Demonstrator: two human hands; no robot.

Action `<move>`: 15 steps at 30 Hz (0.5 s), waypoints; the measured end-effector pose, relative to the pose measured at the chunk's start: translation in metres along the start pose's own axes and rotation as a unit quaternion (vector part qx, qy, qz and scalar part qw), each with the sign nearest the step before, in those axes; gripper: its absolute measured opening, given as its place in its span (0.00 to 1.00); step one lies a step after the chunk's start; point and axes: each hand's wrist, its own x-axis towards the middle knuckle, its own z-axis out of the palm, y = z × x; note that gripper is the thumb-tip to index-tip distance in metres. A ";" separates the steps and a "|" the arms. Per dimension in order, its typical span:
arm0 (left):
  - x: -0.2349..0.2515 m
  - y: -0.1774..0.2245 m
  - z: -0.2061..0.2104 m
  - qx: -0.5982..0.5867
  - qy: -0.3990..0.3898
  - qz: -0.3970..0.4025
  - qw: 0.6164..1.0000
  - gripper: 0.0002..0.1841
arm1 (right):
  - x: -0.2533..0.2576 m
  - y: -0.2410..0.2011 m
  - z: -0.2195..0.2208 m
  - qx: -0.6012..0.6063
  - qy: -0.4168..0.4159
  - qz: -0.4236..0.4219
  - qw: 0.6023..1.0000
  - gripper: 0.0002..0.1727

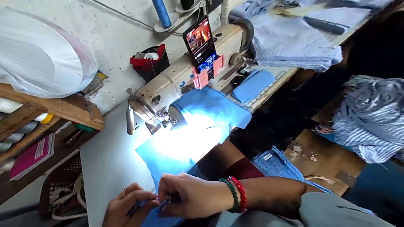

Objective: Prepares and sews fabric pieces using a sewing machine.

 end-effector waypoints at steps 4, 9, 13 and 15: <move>0.048 -0.015 -0.030 0.039 -0.028 0.046 0.998 0.06 | 0.000 -0.025 -0.001 -0.023 0.035 -0.006 0.999 0.14; 0.133 -0.073 -0.006 -0.005 -0.098 -0.127 0.987 0.06 | 0.030 0.030 -0.035 -0.194 0.124 0.070 0.971 0.17; 0.158 -0.120 0.029 -0.084 -0.174 -0.177 0.965 0.08 | 0.032 0.089 -0.047 -0.203 0.161 0.147 0.955 0.17; 0.161 -0.135 0.038 -0.065 -0.177 -0.158 0.969 0.06 | 0.028 0.099 -0.047 -0.204 0.166 0.160 0.951 0.18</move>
